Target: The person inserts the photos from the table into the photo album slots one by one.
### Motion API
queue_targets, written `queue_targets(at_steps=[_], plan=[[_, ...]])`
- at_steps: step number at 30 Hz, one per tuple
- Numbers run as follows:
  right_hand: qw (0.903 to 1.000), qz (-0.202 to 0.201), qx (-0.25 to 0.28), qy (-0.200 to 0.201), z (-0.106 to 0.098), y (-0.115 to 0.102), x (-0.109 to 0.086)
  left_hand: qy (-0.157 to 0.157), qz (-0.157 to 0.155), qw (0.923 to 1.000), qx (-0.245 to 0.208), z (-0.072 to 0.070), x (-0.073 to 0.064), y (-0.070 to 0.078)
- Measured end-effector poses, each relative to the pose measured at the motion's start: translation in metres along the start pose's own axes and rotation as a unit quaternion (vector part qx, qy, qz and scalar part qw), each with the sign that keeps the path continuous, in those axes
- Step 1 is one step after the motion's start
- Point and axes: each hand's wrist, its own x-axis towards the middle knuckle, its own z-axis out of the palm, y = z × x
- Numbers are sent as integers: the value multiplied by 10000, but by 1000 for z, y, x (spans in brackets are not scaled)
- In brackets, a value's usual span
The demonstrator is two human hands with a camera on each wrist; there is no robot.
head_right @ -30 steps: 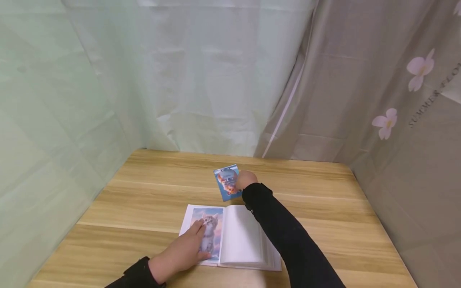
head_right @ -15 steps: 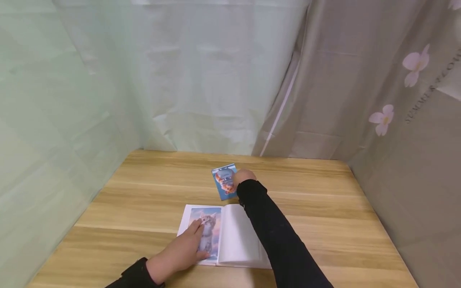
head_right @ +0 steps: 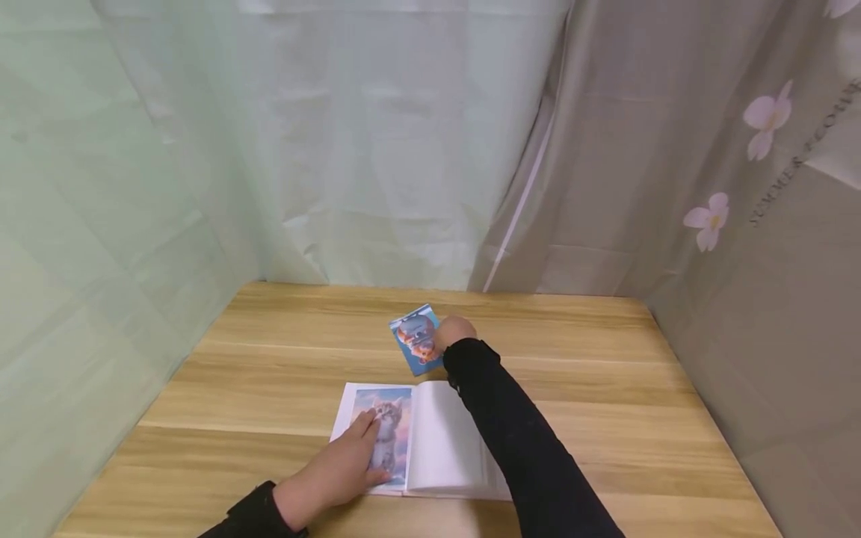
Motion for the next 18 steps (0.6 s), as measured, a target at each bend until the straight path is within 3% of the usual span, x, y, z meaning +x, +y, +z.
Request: queue_targets(at_steps=[6, 11, 14, 18], plan=[[9979, -9, 616, -190, 7, 14, 10, -22, 32, 10000, -19, 2, 0, -1], [9851, 343, 1633, -426, 6, 24, 17, -32, -24, 9999, -94, 3, 0, -1], [9682, 435, 2430, -414, 1, 28, 16, 17, -17, 10000, -49, 3, -1, -1], [9287, 421, 3669, -329, -6, 34, 10, 132, 57, 9999, 34, 2, -1, -1]])
